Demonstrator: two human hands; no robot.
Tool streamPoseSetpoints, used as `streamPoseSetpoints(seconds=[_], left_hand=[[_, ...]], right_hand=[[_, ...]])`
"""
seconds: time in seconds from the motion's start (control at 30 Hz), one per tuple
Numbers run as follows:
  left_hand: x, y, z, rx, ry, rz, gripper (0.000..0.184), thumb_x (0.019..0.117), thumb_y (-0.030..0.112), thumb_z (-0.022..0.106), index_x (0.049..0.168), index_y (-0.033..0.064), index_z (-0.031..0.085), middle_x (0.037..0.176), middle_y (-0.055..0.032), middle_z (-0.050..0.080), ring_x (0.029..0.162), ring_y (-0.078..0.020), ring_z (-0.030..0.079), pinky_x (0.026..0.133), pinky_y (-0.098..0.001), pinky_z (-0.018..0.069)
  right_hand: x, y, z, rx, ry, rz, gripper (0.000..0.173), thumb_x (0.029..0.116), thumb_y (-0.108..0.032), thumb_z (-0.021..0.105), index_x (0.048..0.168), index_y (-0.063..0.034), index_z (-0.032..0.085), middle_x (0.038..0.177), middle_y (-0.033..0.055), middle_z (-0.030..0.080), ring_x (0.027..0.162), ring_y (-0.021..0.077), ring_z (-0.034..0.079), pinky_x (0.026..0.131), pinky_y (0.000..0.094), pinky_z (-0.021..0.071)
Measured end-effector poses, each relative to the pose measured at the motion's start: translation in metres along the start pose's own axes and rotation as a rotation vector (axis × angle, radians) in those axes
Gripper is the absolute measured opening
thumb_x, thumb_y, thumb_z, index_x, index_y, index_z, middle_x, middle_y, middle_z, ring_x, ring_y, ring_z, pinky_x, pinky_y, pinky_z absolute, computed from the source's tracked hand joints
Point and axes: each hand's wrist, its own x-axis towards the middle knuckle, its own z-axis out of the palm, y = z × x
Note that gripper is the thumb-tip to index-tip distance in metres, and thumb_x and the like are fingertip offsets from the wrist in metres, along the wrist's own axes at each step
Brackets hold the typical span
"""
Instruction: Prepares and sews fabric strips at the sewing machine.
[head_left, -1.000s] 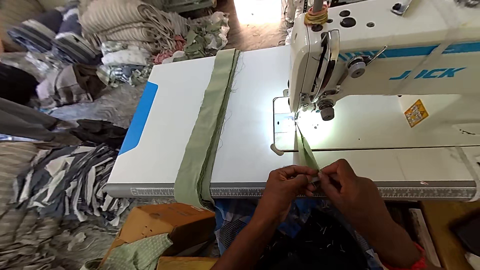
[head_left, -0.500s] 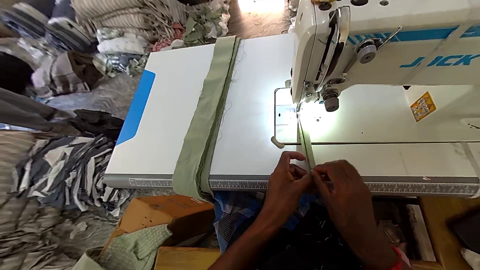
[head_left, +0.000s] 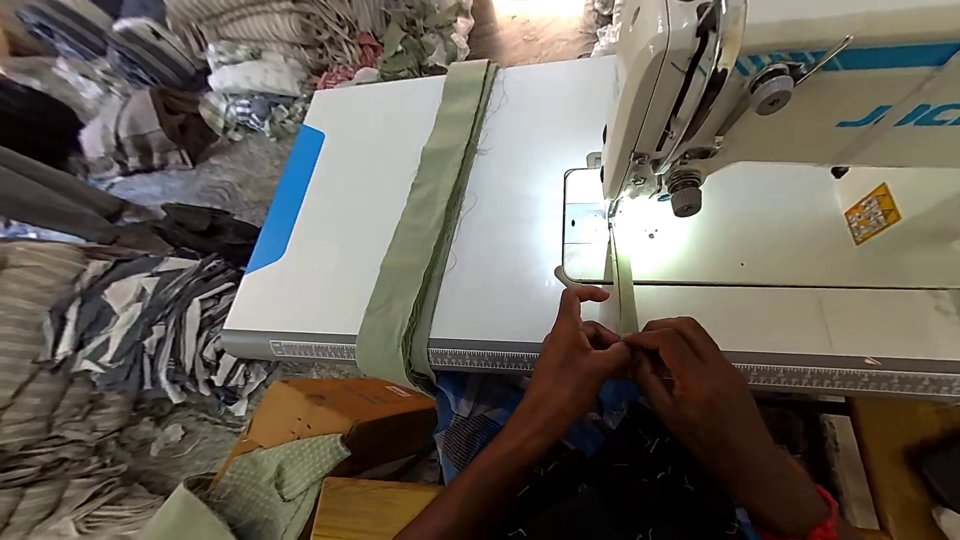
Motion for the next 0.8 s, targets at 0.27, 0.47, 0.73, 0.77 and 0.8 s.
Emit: streamPoseSetpoints(seconds=[0.27,0.47,0.73,0.77,0.8], left_hand=[[0.033,-0.003,-0.009,-0.163,-0.168,-0.119,0.031,0.1079,0.007,0.04,0.136,0.001,0.051,0.11,-0.0152,0.068,0.086,-0.0205,0.072,0.079,-0.0377,0.0625],[0.117,0.025,-0.02,0.005,-0.125,-0.149,0.03,0.1065,0.016,0.053,0.13,-0.0008,0.045,0.092,-0.0179,0.072,0.071,-0.0238,0.074,0.063,-0.0356,0.0626],[0.129,-0.022,-0.031,1.03,0.179,0.814,0.029,0.1011,0.034,0.062,0.118,0.0149,0.075,0.124,-0.0055,0.069,0.119,-0.0282,0.06,0.092,-0.0475,0.0482],[0.129,-0.024,-0.031,1.018,0.18,0.832,0.027,0.1024,0.032,0.06,0.117,0.015,0.075,0.125,-0.0035,0.07,0.12,-0.0266,0.06,0.093,-0.0453,0.0487],[0.128,-0.026,-0.031,1.005,0.187,0.841,0.025,0.1029,0.029,0.059,0.115,0.0142,0.076,0.124,-0.0025,0.07,0.12,-0.0258,0.06,0.093,-0.0436,0.0496]], right_hand=[[0.01,0.01,0.003,-0.108,-0.039,-0.069,0.018,0.1039,-0.021,0.059,0.108,-0.0057,0.068,0.109,0.0115,0.065,0.078,0.0216,0.069,0.054,0.0323,0.0551],[0.023,-0.006,-0.007,-0.244,-0.089,-0.132,0.017,0.1036,-0.018,0.057,0.101,-0.0055,0.068,0.097,0.0109,0.064,0.068,0.0228,0.065,0.047,0.034,0.0497],[0.045,0.034,0.027,-0.219,-0.054,0.038,0.022,0.1041,-0.027,0.059,0.105,-0.0078,0.071,0.099,0.0105,0.068,0.089,0.0275,0.068,0.074,0.0415,0.0559],[0.051,0.038,0.028,-0.211,-0.058,0.048,0.023,0.1042,-0.027,0.059,0.106,-0.0073,0.07,0.1,0.0114,0.068,0.09,0.0286,0.068,0.075,0.0427,0.0561],[0.058,0.042,0.03,-0.203,-0.064,0.052,0.023,0.1044,-0.027,0.059,0.106,-0.0063,0.07,0.1,0.0125,0.068,0.09,0.0296,0.068,0.075,0.044,0.0561]])
